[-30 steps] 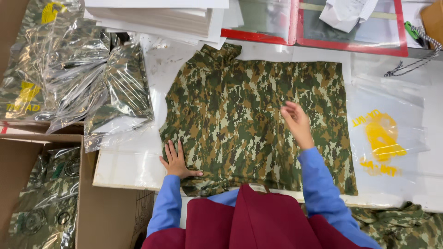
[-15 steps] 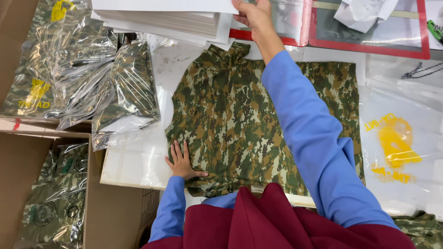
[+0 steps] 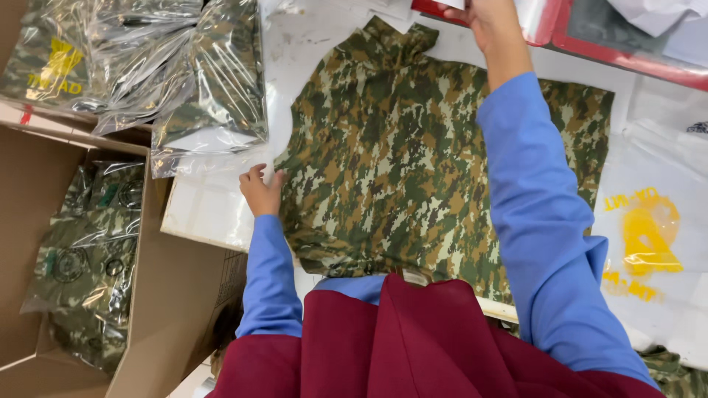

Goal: The person folds camouflage uniform tops over a rectangular white guide, places each folded garment into a yellow-printed plastic bag, and seals the bags by hand, repeating this process for multiple items.

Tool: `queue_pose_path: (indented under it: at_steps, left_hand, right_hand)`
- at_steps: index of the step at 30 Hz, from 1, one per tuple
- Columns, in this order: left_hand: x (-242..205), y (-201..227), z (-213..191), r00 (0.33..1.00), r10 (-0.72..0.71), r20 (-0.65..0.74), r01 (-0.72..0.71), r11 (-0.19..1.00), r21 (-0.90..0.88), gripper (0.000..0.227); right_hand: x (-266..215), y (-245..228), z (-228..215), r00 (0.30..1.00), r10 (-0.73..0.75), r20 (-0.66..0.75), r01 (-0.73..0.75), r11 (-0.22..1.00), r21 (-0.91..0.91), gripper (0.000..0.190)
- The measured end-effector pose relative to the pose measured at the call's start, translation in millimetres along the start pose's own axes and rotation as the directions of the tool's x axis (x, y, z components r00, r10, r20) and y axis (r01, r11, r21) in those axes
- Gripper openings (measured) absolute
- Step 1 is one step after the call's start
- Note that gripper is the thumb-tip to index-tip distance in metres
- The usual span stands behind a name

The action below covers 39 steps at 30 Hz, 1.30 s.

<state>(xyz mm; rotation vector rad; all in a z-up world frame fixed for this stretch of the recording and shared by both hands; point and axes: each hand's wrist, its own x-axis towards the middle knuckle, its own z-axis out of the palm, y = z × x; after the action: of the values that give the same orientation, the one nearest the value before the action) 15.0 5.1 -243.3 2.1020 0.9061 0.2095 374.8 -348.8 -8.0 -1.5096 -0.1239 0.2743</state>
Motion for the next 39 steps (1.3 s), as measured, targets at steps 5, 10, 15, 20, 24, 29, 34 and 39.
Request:
queue_pose_path:
  at_steps: [5,10,15,20,24,29,34,39]
  left_hand:
    - [19,-53,8,0.992,-0.094,-0.089,0.085,0.992,-0.098,0.036]
    - [36,-83,19,0.987,-0.121,-0.102,0.116,0.992,-0.057,0.037]
    - [41,-78,19,0.983,-0.176,-0.054,0.171,0.981,-0.093,0.019]
    - [39,-75,11,0.985,-0.173,-0.007,0.171,0.979,-0.107,0.021]
    - [34,-64,0,0.982,-0.190,0.014,0.191,0.973,-0.132,0.022]
    - [25,-45,-9,0.986,-0.168,0.023,0.169,0.970,-0.173,0.025]
    - [27,-45,-8,0.980,-0.195,0.026,0.196,0.965,-0.175,0.026]
    - [29,-53,-5,0.981,-0.191,0.020,0.192,0.968,-0.164,0.029]
  right_hand:
    - [-109,13,2,0.912,-0.392,-0.118,0.391,0.920,-0.032,0.022]
    - [-231,216,-26,0.943,-0.164,-0.289,0.144,0.986,-0.090,0.028]
    - [-315,286,-6,0.930,0.262,-0.256,-0.281,0.959,-0.039,0.033]
    - [-312,279,-1,0.913,0.325,-0.248,-0.339,0.941,-0.016,0.034]
    - [-314,272,9,0.907,0.329,-0.264,-0.335,0.942,0.022,0.035]
    - [-315,267,8,0.906,0.336,-0.258,-0.356,0.934,-0.034,0.032]
    - [-307,310,-15,0.919,0.333,-0.214,-0.363,0.924,-0.120,0.034]
    - [-307,282,-9,0.924,0.328,-0.195,-0.372,0.890,-0.263,0.035]
